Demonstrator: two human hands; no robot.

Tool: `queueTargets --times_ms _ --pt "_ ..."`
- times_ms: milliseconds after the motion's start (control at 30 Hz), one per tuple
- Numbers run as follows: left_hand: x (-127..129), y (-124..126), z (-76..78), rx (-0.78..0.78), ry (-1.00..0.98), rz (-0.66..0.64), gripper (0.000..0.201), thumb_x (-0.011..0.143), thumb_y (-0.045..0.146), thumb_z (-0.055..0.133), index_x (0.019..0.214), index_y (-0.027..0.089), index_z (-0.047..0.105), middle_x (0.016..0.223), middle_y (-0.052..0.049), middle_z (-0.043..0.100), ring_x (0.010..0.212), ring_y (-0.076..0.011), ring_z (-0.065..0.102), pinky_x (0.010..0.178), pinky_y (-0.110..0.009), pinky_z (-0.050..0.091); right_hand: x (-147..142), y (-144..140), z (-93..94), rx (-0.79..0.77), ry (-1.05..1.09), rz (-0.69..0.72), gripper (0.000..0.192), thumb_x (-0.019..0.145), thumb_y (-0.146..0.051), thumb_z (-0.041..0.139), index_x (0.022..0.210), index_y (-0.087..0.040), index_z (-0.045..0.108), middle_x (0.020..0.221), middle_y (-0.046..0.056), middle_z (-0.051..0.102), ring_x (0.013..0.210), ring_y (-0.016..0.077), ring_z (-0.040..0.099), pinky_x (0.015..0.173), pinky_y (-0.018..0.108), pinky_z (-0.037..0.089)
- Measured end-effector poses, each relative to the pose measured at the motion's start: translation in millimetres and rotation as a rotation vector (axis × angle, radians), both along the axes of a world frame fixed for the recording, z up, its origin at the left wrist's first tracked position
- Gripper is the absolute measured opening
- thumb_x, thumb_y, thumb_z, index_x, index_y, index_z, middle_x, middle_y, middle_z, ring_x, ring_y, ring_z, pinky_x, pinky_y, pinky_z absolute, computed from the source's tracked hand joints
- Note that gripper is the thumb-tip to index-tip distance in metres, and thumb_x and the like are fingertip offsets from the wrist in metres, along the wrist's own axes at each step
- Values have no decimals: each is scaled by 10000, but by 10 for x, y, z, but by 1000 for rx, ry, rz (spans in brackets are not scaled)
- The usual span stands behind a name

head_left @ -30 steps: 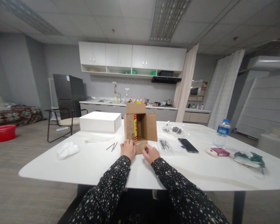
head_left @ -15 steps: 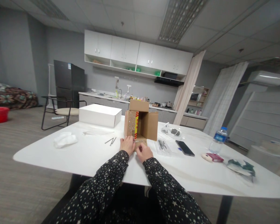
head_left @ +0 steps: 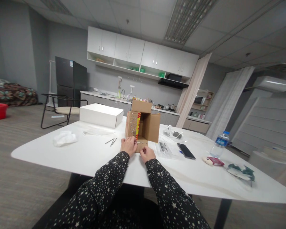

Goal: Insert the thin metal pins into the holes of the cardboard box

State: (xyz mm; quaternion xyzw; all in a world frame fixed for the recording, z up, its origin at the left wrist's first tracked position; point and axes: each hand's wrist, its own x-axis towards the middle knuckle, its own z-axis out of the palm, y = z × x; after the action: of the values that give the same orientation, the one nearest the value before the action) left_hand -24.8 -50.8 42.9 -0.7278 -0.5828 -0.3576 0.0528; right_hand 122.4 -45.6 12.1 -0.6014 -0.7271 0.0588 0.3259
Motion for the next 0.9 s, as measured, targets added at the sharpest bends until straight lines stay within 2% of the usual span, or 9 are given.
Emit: queueTargets --times_ms 267,467,700,900 --pt "-34 -65 85 52 -113 42 90 831 251 479 884 206 536 947 -37 665 974 -199 562 875 -381 291 -82 -114 111 -103 -159 -56 201 828 -372 480 820 -228 620 759 23 644 724 168 562 579 247 327" --pt "-63 -100 122 96 -155 25 94 832 262 484 870 204 547 935 -29 670 964 -189 570 879 -370 307 -115 -166 150 -130 -228 -74 204 837 -390 476 839 -243 617 831 31 661 777 179 582 608 256 337" --pt "-80 -90 55 74 -208 -97 92 819 275 512 861 204 552 885 -5 676 821 -150 596 851 -330 364 -104 -187 154 -115 -240 -86 207 837 -394 480 839 -238 616 807 37 670 768 184 598 584 259 325" --pt "-55 -70 -30 -27 -165 -165 89 793 258 522 858 209 557 853 2 682 826 -162 596 846 -339 380 -106 -180 116 -108 -277 -77 201 819 -396 505 817 -238 630 817 35 679 761 184 603 589 261 329"
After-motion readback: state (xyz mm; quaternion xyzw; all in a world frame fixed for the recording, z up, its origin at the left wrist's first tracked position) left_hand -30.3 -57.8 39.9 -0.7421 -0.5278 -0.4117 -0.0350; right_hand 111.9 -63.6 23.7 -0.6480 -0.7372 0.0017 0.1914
